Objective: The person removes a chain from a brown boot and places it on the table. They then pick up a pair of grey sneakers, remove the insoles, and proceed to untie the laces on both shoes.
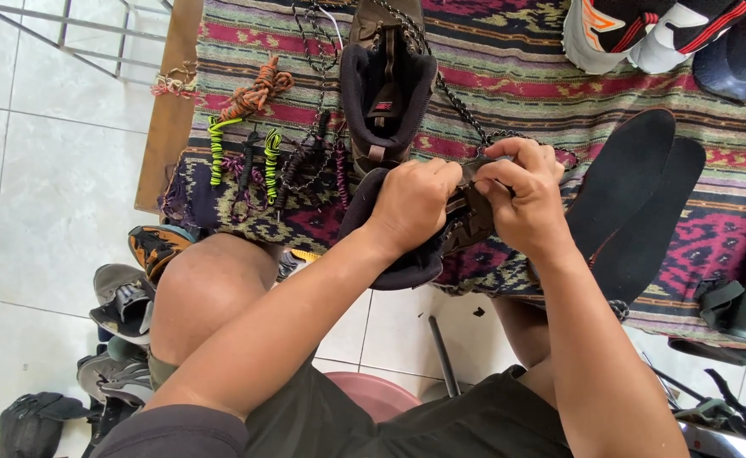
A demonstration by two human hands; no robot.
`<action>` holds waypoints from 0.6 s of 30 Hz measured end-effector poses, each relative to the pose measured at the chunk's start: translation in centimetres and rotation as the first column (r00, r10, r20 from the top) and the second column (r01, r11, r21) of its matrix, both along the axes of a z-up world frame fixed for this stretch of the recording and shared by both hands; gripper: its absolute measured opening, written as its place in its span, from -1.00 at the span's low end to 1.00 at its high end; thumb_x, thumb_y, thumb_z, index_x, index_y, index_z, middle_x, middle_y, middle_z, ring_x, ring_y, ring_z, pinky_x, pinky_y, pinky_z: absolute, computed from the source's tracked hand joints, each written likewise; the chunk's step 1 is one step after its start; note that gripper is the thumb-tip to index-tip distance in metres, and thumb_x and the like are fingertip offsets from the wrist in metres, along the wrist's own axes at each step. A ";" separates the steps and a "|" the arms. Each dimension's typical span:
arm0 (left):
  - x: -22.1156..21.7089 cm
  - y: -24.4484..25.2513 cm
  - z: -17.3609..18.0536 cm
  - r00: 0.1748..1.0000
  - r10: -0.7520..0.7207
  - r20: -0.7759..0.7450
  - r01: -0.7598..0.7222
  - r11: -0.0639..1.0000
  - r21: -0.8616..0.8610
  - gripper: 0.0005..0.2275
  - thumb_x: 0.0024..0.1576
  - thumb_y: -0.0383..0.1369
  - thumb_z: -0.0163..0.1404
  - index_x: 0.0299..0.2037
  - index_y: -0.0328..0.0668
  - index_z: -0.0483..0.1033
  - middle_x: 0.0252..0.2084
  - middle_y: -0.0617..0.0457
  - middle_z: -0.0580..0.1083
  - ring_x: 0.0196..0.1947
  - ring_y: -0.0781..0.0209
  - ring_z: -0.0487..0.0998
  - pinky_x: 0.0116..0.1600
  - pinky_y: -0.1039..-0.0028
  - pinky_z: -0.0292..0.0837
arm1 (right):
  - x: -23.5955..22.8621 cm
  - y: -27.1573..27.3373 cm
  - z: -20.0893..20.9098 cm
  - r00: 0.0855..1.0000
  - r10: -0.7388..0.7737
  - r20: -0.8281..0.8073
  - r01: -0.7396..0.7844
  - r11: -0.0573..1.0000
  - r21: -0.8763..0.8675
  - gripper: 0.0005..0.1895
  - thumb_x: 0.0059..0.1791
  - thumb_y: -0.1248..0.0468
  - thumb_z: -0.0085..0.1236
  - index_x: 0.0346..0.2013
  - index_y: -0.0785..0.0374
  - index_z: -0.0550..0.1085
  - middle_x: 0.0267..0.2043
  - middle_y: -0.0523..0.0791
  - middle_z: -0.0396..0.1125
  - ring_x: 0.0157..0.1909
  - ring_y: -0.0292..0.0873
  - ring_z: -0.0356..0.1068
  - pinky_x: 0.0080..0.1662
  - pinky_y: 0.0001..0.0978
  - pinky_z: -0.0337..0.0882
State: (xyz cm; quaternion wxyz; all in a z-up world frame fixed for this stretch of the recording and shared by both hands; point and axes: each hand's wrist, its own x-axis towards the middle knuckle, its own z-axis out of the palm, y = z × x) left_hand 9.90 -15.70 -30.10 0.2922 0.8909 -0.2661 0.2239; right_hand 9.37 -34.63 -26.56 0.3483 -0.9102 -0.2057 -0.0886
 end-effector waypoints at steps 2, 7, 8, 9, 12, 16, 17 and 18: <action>0.0 0.0 0.1 1.000 -0.008 -0.004 0.007 1.000 -0.007 -0.88 -0.09 -0.50 -0.18 -0.55 0.03 0.20 -0.63 0.20 0.20 -0.60 0.08 0.38 -0.40 0.39 0.31 | -0.1 0.2 0.1 1.000 -0.001 -0.004 0.001 1.000 0.003 -0.94 -0.02 0.28 0.23 -0.34 0.02 0.50 -0.02 -0.22 0.24 -0.03 -0.11 0.15 -0.03 -0.22 0.04; -0.1 -0.1 0.0 1.000 -0.008 -0.008 0.008 1.000 -0.009 -0.88 -0.11 -0.50 -0.17 -0.55 0.02 0.20 -0.63 0.19 0.20 -0.61 0.09 0.37 -0.41 0.38 0.30 | -0.2 0.6 0.4 0.998 0.008 0.066 -0.009 1.000 0.015 -0.93 -0.05 0.26 0.26 -0.36 0.00 0.52 -0.04 -0.22 0.27 -0.08 -0.10 0.14 -0.04 -0.27 0.03; -0.1 -0.1 0.0 1.000 -0.009 -0.007 0.009 1.000 -0.009 -0.88 -0.11 -0.50 -0.17 -0.55 0.02 0.20 -0.63 0.19 0.20 -0.61 0.09 0.37 -0.41 0.38 0.30 | -0.2 0.4 0.1 0.998 0.007 0.067 -0.008 1.000 0.015 -0.93 -0.05 0.26 0.26 -0.36 0.00 0.52 -0.04 -0.22 0.27 -0.08 -0.10 0.14 -0.04 -0.27 0.03; -0.1 -0.1 -0.1 1.000 -0.007 -0.006 0.007 1.000 -0.005 -0.89 -0.09 -0.50 -0.17 -0.54 0.02 0.21 -0.62 0.19 0.21 -0.60 0.09 0.38 -0.40 0.38 0.31 | -0.2 0.3 -0.1 0.997 0.014 0.074 -0.015 1.000 0.013 -0.94 -0.05 0.25 0.26 -0.36 0.00 0.52 -0.03 -0.22 0.27 -0.08 -0.10 0.14 -0.04 -0.28 0.04; -0.2 -0.2 -0.3 1.000 -0.006 -0.004 0.006 1.000 -0.001 -0.89 -0.08 -0.50 -0.18 -0.54 0.02 0.21 -0.62 0.19 0.21 -0.60 0.09 0.38 -0.40 0.39 0.32 | -0.2 0.1 -0.3 0.996 0.035 0.077 -0.036 0.999 0.021 -0.94 -0.05 0.25 0.26 -0.37 0.01 0.52 -0.03 -0.21 0.28 -0.09 -0.10 0.14 -0.04 -0.29 0.05; -0.2 -0.1 -0.1 1.000 -0.001 -0.004 0.001 1.000 0.004 -0.89 -0.05 -0.48 -0.18 -0.53 0.01 0.22 -0.61 0.19 0.22 -0.59 0.09 0.39 -0.39 0.38 0.32 | -0.1 0.0 -0.2 0.996 0.071 0.047 -0.073 0.995 0.061 -0.91 -0.07 0.31 0.26 -0.36 0.02 0.53 0.00 -0.20 0.29 -0.06 -0.10 0.14 -0.03 -0.29 0.07; -0.2 -0.2 0.0 1.000 0.001 -0.003 -0.001 1.000 0.004 -0.89 -0.05 -0.48 -0.18 -0.53 0.01 0.22 -0.61 0.19 0.22 -0.59 0.09 0.39 -0.39 0.38 0.32 | -0.1 0.0 -0.2 0.996 0.072 0.048 -0.075 0.995 0.061 -0.91 -0.07 0.31 0.26 -0.36 0.02 0.53 0.00 -0.20 0.29 -0.06 -0.10 0.14 -0.03 -0.29 0.07; -0.2 -0.2 0.0 1.000 0.004 0.004 -0.004 1.000 0.007 -0.89 -0.07 -0.49 -0.18 -0.54 0.02 0.22 -0.62 0.18 0.22 -0.59 0.09 0.39 -0.39 0.38 0.33 | -0.1 0.1 -0.2 0.996 0.063 0.060 -0.067 0.996 0.053 -0.92 -0.06 0.31 0.25 -0.36 0.03 0.52 -0.02 -0.19 0.29 -0.05 -0.09 0.15 -0.02 -0.28 0.08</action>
